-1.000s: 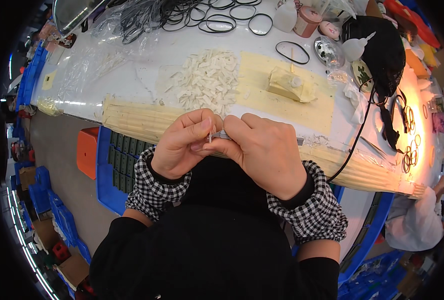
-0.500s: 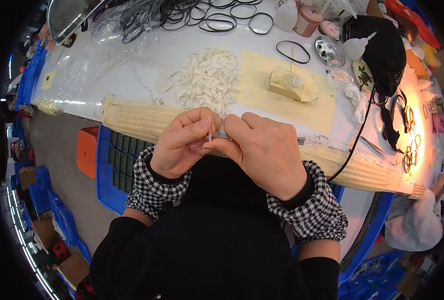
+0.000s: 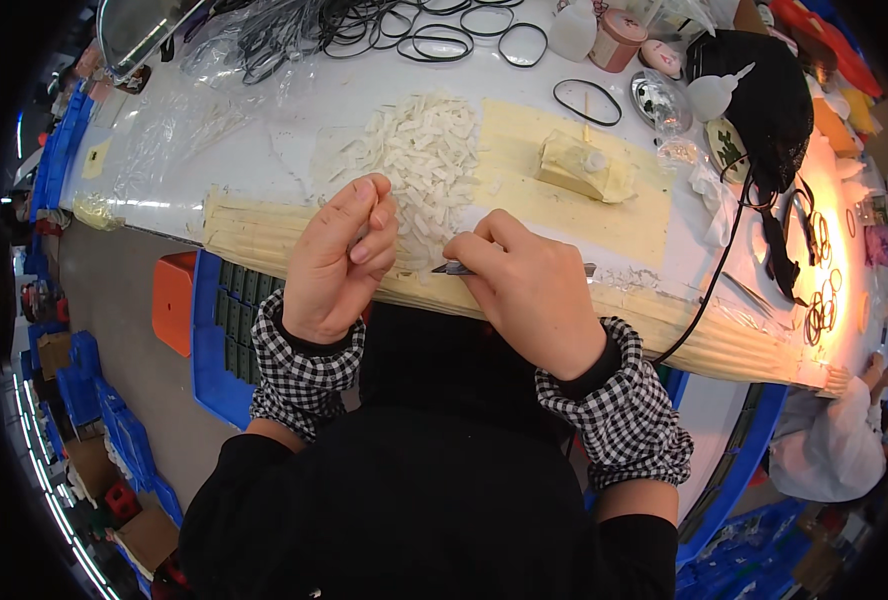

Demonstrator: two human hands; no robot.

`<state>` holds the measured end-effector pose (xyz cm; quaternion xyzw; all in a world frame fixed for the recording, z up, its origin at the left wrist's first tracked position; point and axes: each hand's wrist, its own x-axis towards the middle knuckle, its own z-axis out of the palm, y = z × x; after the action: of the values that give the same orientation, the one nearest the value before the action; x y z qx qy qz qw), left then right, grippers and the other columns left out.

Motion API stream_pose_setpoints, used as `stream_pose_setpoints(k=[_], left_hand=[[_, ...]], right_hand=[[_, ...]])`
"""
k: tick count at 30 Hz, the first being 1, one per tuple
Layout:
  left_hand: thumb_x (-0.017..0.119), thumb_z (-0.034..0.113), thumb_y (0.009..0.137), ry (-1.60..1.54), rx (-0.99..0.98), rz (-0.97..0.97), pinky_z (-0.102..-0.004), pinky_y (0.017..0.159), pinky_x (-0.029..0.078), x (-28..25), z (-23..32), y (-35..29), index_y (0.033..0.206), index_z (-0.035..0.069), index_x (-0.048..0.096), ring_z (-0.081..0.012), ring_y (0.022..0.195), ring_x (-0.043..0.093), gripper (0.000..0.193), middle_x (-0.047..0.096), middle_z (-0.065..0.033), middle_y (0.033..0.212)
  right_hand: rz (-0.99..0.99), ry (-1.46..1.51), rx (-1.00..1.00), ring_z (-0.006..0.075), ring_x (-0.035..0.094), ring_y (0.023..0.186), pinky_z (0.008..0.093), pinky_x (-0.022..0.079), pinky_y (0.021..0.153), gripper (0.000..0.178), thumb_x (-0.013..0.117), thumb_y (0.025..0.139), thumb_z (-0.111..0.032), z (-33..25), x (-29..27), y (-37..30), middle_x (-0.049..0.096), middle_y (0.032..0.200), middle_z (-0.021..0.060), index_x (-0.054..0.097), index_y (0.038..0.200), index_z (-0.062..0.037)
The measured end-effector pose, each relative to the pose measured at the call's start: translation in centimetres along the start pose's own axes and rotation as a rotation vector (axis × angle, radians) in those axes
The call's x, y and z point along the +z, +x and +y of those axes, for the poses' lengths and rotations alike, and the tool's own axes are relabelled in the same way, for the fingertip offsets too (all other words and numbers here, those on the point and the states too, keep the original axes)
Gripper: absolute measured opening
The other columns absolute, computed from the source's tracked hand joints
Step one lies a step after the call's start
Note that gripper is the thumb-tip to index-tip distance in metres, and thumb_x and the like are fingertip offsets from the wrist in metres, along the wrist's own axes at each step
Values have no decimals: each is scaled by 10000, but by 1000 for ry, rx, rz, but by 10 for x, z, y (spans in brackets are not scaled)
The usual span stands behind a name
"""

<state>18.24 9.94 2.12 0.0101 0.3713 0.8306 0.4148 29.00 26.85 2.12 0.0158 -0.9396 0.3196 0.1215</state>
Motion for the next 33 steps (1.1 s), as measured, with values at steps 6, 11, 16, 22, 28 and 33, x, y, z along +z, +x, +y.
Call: stream_pose_setpoints(k=[6,11,16,22,28,33], left_hand=[[434,184,1011,8,26,-19,-175,526,329,-2,-3,0,1104,0,545,-47,631,431,234,551,-17,844],[491,173,989,157,36,24,-170,546,357,6,-9,0,1155,-5,559,-39,663,456,253,582,-22,890],[542,130,958,268,-20,-107,-178,547,332,17,-17,-5,1177,-1,571,-31,595,398,256,625,-33,926],[588,118,935,42,22,-58,-163,519,329,18,-23,-3,1076,5,621,-14,590,403,184,632,-28,888],[532,182,967,67,-75,-1,-167,509,292,27,-14,-2,977,32,594,-16,571,349,162,531,30,768],[522,210,973,-38,-144,-148,-168,515,302,9,-18,1,867,53,544,-17,563,324,191,456,40,716]], right_hand=[[-33,-76,8,254,592,664,355,473,546,147,681,753,-96,5,4,3,556,824,40,609,881,-95],[70,119,76,213,577,634,303,453,531,127,692,789,-90,11,1,7,547,788,56,604,867,-44],[105,511,246,128,574,670,238,427,539,96,673,813,-13,-13,-23,16,585,810,78,597,869,3],[295,424,7,153,608,687,246,468,573,203,629,788,93,-19,-8,13,619,858,98,648,967,-1],[343,360,-53,164,612,707,249,484,556,292,654,771,89,-18,-3,6,616,849,95,673,1036,-32],[280,316,-71,186,611,634,283,491,536,246,722,786,-77,-24,-18,11,604,819,75,640,1016,-42]])
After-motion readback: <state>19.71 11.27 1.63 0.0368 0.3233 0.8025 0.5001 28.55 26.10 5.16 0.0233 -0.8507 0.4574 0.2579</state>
